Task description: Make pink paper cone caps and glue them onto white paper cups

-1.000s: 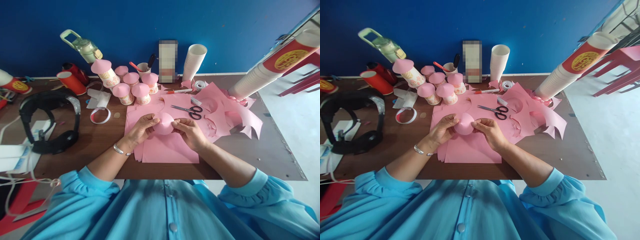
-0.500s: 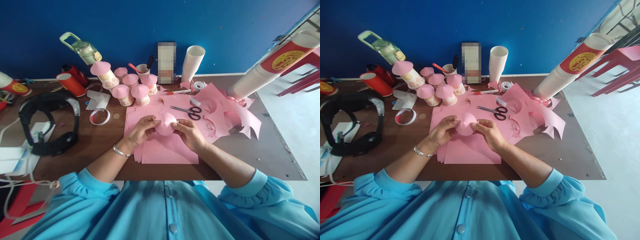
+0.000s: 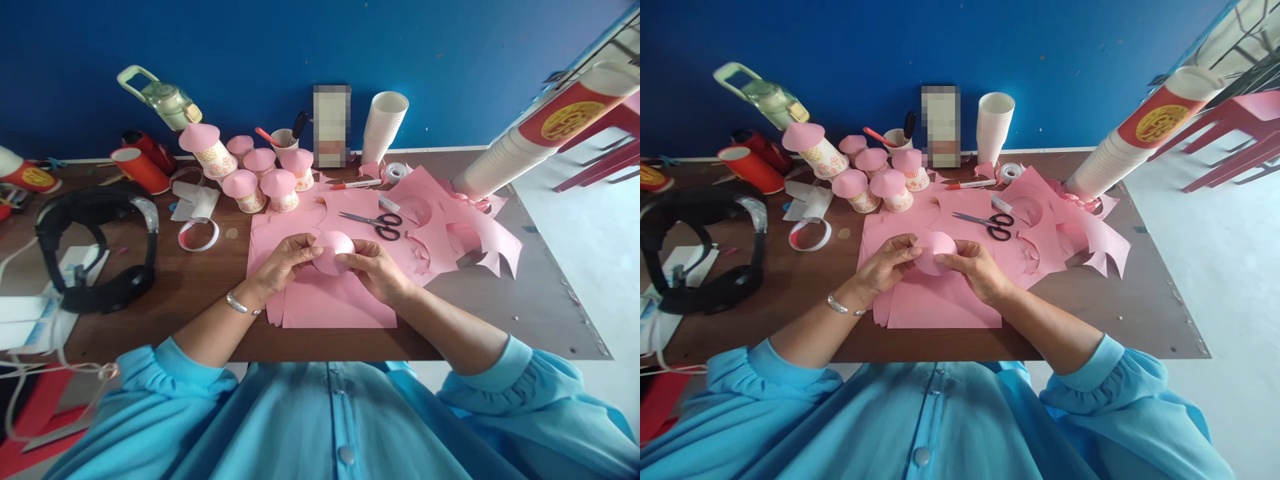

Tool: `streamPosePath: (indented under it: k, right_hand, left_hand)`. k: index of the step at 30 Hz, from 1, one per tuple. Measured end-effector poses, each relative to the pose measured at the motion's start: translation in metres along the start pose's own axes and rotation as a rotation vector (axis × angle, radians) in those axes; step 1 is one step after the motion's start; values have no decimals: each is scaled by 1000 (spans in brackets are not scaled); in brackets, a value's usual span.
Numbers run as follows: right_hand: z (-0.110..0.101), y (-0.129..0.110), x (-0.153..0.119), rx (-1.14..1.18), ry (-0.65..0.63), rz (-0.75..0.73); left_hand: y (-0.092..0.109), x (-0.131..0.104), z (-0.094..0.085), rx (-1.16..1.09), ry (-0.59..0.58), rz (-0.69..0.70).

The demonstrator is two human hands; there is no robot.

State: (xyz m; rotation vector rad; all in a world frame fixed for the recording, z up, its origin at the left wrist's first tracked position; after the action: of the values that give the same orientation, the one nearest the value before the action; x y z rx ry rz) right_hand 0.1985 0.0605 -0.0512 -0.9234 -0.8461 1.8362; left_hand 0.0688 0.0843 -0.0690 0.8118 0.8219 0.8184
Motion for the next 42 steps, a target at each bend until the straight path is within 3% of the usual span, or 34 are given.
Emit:
streamPosePath:
  k: [10, 30, 42]
  right_hand:
    - [6, 1, 0, 10, -81, -3]
    - [1, -3, 1, 29, -56, -29]
    - [-9, -1, 3, 11, 36, -37]
  left_hand:
    - [6, -1, 5, 30, -11, 18]
    - [8, 1, 1, 10, 11, 43]
    - [10, 1, -2, -32, 39, 39]
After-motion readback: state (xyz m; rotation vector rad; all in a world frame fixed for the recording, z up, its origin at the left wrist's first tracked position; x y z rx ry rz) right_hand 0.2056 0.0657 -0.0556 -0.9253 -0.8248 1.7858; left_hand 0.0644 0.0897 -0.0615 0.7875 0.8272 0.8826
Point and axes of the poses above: each hand's wrist, its own x-axis towards the middle knuckle, its own z-axis out of the palm, y = z × x, the point moved 10 cm from there along x, towards the middle knuckle, and after that the axes turned 3 degrees about -z, right-handed, at the moved point
